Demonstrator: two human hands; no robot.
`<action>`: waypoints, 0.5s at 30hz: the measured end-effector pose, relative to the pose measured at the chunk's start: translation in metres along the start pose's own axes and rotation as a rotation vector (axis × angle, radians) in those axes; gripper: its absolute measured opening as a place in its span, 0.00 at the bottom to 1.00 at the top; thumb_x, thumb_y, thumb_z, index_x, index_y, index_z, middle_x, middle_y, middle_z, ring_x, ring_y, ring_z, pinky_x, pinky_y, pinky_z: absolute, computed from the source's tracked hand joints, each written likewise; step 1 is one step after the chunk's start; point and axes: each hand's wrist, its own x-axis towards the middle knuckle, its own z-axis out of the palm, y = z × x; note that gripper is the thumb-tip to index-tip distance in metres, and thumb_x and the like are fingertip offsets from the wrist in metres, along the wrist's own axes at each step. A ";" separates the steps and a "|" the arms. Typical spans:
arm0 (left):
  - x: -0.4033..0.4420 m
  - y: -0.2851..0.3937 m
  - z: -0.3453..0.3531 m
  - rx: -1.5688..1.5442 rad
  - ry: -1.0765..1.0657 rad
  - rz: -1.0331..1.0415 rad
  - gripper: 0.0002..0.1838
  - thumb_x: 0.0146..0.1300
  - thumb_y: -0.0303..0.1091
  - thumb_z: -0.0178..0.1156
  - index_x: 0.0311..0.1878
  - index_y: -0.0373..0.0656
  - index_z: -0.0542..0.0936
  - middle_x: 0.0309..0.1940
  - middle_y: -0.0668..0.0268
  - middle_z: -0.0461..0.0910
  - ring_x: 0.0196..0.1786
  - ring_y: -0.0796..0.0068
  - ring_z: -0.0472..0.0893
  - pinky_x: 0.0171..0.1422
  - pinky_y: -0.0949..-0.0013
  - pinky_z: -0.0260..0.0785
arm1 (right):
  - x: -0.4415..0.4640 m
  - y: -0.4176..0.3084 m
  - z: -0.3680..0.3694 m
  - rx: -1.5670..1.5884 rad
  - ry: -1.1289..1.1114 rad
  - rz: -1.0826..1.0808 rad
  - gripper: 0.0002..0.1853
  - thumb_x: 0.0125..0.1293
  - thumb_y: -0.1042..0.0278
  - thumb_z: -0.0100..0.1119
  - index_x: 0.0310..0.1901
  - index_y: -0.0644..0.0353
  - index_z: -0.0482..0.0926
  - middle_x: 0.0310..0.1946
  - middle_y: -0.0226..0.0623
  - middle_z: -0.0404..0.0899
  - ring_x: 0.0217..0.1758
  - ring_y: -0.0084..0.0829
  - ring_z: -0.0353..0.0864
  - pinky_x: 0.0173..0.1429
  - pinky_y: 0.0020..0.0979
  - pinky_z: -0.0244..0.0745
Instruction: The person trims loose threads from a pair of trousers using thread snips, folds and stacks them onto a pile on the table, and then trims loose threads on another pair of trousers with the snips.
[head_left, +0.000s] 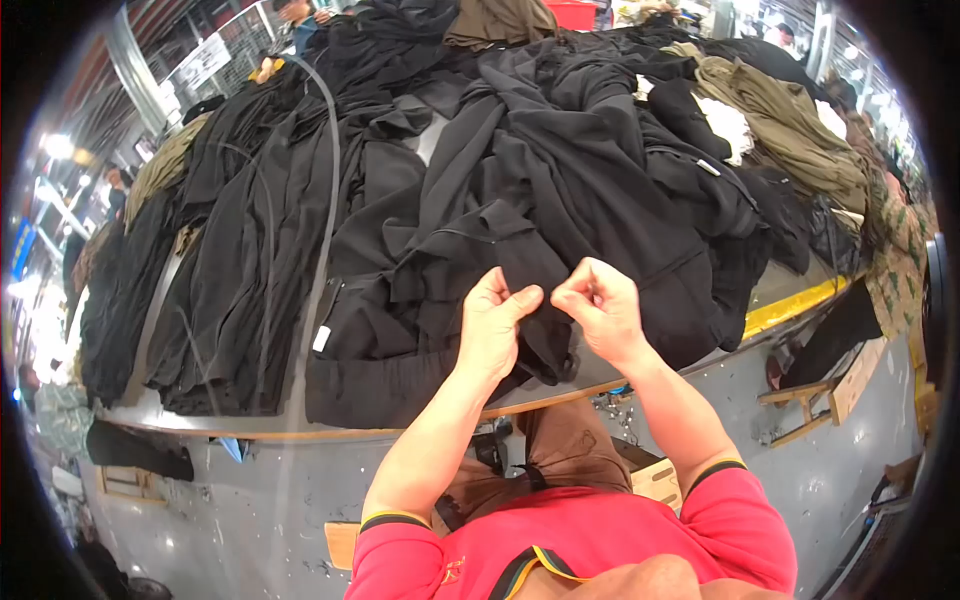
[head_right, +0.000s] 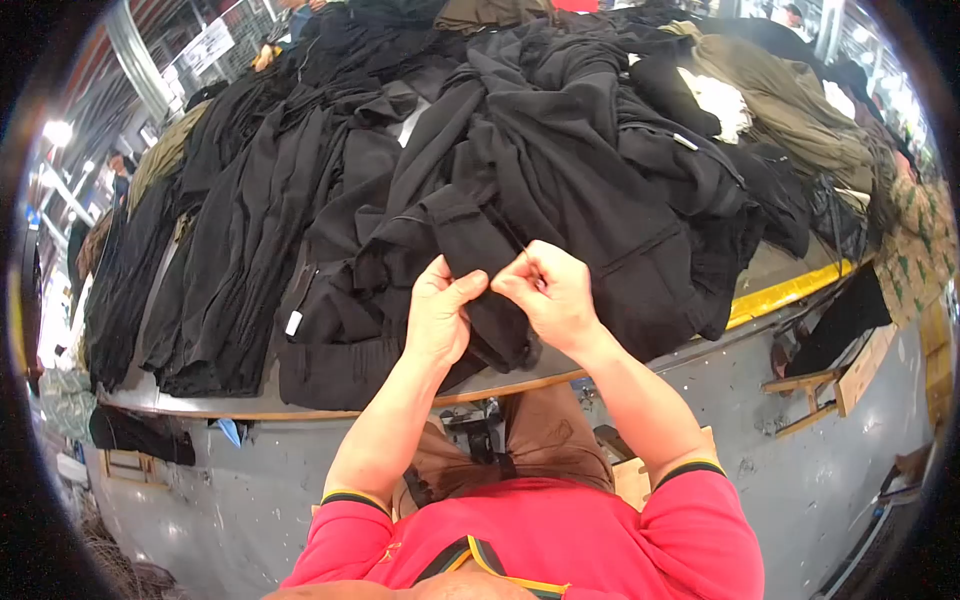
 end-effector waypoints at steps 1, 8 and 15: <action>-0.003 0.002 0.002 -0.001 -0.015 -0.008 0.07 0.58 0.21 0.63 0.38 0.40 0.76 0.33 0.69 0.80 0.33 0.83 0.78 0.42 0.79 0.72 | -0.004 -0.004 -0.001 -0.016 0.008 -0.019 0.06 0.55 0.76 0.67 0.26 0.63 0.77 0.21 0.26 0.74 0.23 0.12 0.65 0.26 0.20 0.61; -0.007 0.000 -0.009 -0.041 -0.090 -0.023 0.09 0.57 0.23 0.65 0.41 0.38 0.77 0.37 0.67 0.81 0.38 0.82 0.80 0.47 0.77 0.73 | -0.020 -0.032 -0.031 -0.419 -0.220 -0.198 0.11 0.51 0.73 0.68 0.36 0.63 0.78 0.23 0.33 0.76 0.20 0.23 0.72 0.26 0.25 0.67; -0.004 -0.002 -0.011 -0.106 -0.125 -0.065 0.09 0.58 0.22 0.63 0.42 0.37 0.78 0.39 0.66 0.82 0.40 0.80 0.80 0.48 0.76 0.73 | -0.007 -0.026 -0.047 -0.988 -0.224 -0.432 0.13 0.56 0.64 0.64 0.38 0.59 0.74 0.26 0.35 0.74 0.28 0.38 0.77 0.31 0.35 0.71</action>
